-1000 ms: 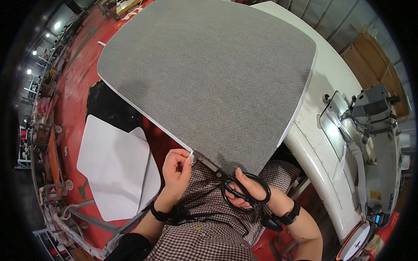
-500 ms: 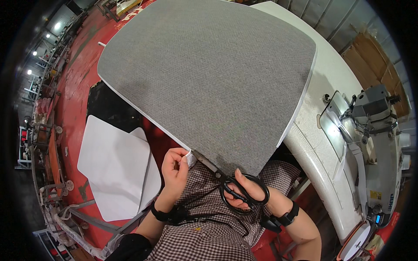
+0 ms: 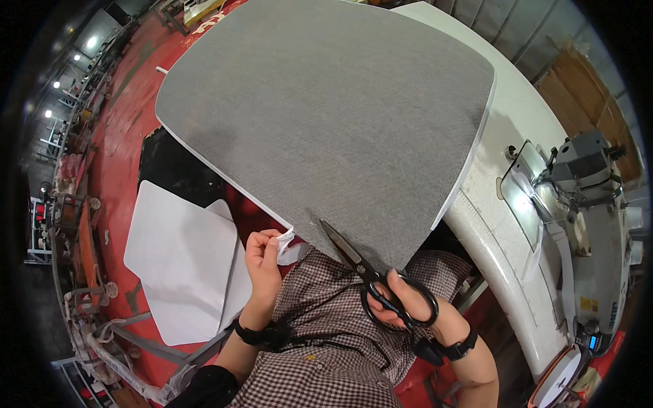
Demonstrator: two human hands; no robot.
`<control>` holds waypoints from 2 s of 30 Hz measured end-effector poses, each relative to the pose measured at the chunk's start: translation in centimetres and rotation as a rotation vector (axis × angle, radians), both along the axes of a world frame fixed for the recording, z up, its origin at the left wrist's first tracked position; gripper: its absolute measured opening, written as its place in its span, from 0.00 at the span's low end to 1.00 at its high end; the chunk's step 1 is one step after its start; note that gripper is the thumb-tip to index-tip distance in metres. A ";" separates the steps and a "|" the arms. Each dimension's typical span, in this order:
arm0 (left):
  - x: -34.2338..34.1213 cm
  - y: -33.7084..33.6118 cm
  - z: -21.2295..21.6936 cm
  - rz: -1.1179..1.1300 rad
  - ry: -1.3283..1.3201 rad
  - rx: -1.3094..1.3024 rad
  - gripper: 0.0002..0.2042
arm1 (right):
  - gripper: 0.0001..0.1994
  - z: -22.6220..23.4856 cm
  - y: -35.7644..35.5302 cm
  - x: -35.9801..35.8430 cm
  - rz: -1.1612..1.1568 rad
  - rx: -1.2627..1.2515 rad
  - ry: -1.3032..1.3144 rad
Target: Using a sewing machine and scissors to trim and assemble fabric covers for chairs.
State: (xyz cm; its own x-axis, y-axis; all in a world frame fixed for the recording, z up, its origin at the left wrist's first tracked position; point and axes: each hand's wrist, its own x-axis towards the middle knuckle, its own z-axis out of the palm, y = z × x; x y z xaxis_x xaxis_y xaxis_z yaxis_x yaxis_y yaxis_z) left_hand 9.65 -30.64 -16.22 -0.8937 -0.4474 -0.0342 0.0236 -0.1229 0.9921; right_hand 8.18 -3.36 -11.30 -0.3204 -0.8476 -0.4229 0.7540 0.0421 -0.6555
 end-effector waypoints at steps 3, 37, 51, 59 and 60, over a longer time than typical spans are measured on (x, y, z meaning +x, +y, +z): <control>0.0 0.1 0.1 -0.055 -0.009 -0.004 0.04 | 0.34 2.0 2.1 1.6 -0.060 0.098 0.142; -0.9 -1.1 1.5 -0.137 0.106 -0.839 0.06 | 0.19 1.1 23.1 10.3 -0.984 2.273 1.106; -0.8 -2.9 10.5 -0.422 0.556 -0.869 0.09 | 0.30 4.4 -9.0 -1.5 -0.309 0.931 2.028; -5.9 2.0 7.7 -1.325 0.469 -0.254 0.09 | 0.13 10.7 -4.2 -0.1 -0.154 0.858 1.751; -6.2 3.2 6.8 -1.321 0.472 -0.246 0.09 | 0.13 11.0 -4.2 -0.4 -0.104 0.869 1.708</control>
